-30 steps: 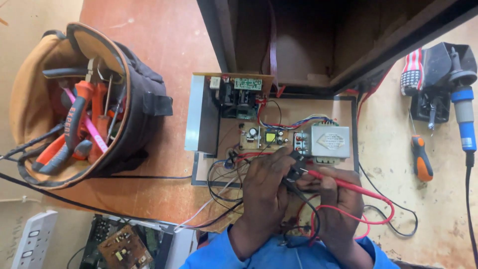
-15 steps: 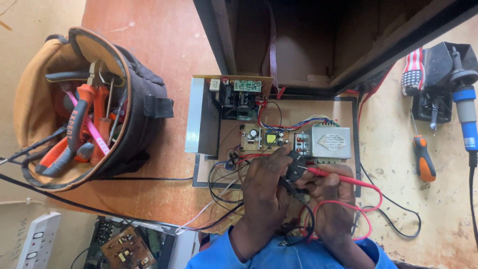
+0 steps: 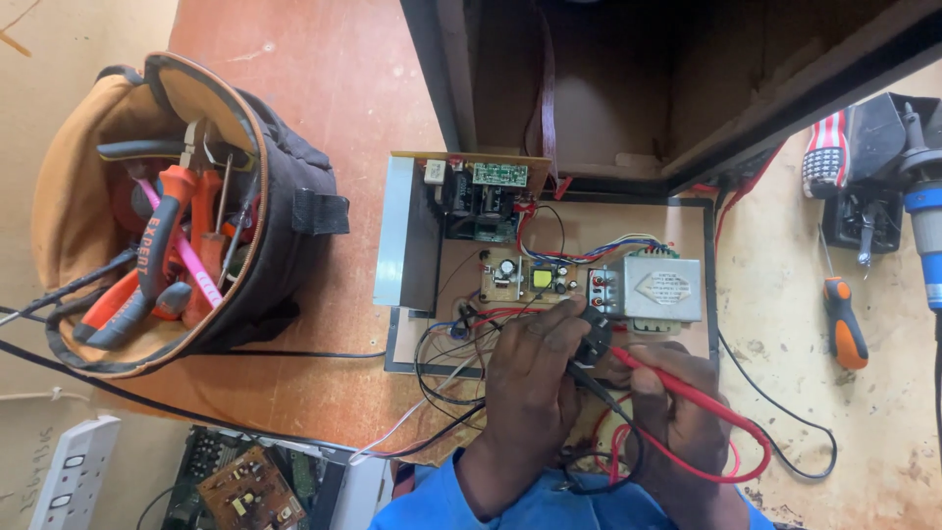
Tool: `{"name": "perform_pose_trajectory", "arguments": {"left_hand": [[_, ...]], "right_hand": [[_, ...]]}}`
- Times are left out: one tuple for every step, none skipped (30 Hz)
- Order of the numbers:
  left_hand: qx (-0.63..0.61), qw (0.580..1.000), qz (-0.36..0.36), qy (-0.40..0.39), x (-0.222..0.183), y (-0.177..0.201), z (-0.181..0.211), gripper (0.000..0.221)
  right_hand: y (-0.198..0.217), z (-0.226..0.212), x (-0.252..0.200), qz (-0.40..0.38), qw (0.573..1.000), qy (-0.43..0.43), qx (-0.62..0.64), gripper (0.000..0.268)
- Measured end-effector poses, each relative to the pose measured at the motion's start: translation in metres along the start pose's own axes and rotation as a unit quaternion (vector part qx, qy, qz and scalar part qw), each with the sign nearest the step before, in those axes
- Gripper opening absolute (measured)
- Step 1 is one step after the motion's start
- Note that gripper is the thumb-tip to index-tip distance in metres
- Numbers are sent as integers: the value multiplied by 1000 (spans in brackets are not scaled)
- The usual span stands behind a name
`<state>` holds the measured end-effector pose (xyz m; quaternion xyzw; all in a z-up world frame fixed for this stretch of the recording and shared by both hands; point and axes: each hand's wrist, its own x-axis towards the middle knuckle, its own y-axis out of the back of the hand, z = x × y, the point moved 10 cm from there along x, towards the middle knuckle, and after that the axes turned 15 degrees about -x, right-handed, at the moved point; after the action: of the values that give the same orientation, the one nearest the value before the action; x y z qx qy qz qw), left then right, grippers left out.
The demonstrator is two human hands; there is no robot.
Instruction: Diagnosing and repairing a circuit board inside a speaker housing using a multimeter and screwdriver.
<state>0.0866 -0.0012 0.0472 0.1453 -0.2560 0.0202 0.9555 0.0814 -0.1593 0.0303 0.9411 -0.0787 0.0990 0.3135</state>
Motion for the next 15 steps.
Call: {"name": "perform_pose_trajectory", "arguments": {"left_hand": [[4, 1000, 1, -1, 0, 1, 0, 32], [6, 1000, 3, -1, 0, 1, 0, 31], [5, 1000, 4, -1, 0, 0, -1, 31], [9, 1000, 0, -4, 0, 0, 0, 30], [13, 1000, -4, -7, 0, -1, 0, 29], [14, 1000, -3, -6, -1, -2, -1, 29], [21, 1000, 0, -6, -1, -2, -2, 28], [27, 1000, 1, -8, -1, -4, -2, 27], [25, 1000, -1, -8, -1, -1, 1, 27], [20, 1000, -5, -13, 2, -2, 2, 27], [15, 1000, -10, -18, 4, -2, 3, 27], [17, 1000, -10, -14, 4, -1, 1, 27], [6, 1000, -7, -14, 4, 0, -1, 30], [-5, 1000, -5, -13, 2, 1, -2, 32], [-5, 1000, -5, -9, 0, 2, -1, 32]], "right_hand": [[0, -12, 4, 0, 999, 38, -23, 30], [1, -23, 7, 1, 996, 77, -46, 28], [5, -33, 12, 1, 996, 77, -47, 28], [3, -42, 16, -28, 995, 73, -64, 25], [1, -51, 20, -57, 993, 68, -80, 23], [2, -48, 20, -59, 993, 68, -80, 23], [-5, -48, 17, -99, 980, 95, -145, 32], [-11, -47, 14, -136, 961, 119, -211, 41], [-14, -53, 14, -135, 961, 117, -212, 41], [-10, -45, 21, -116, 969, 41, -215, 29], [-6, -36, 26, -97, 971, -35, -216, 19], [-9, -33, 28, -100, 971, -36, -214, 19], [-11, -31, 30, -101, 984, -41, -140, 30], [-13, -29, 31, -100, 992, -46, -66, 44], [-18, -18, 19, -104, 991, -48, -66, 44]]}}
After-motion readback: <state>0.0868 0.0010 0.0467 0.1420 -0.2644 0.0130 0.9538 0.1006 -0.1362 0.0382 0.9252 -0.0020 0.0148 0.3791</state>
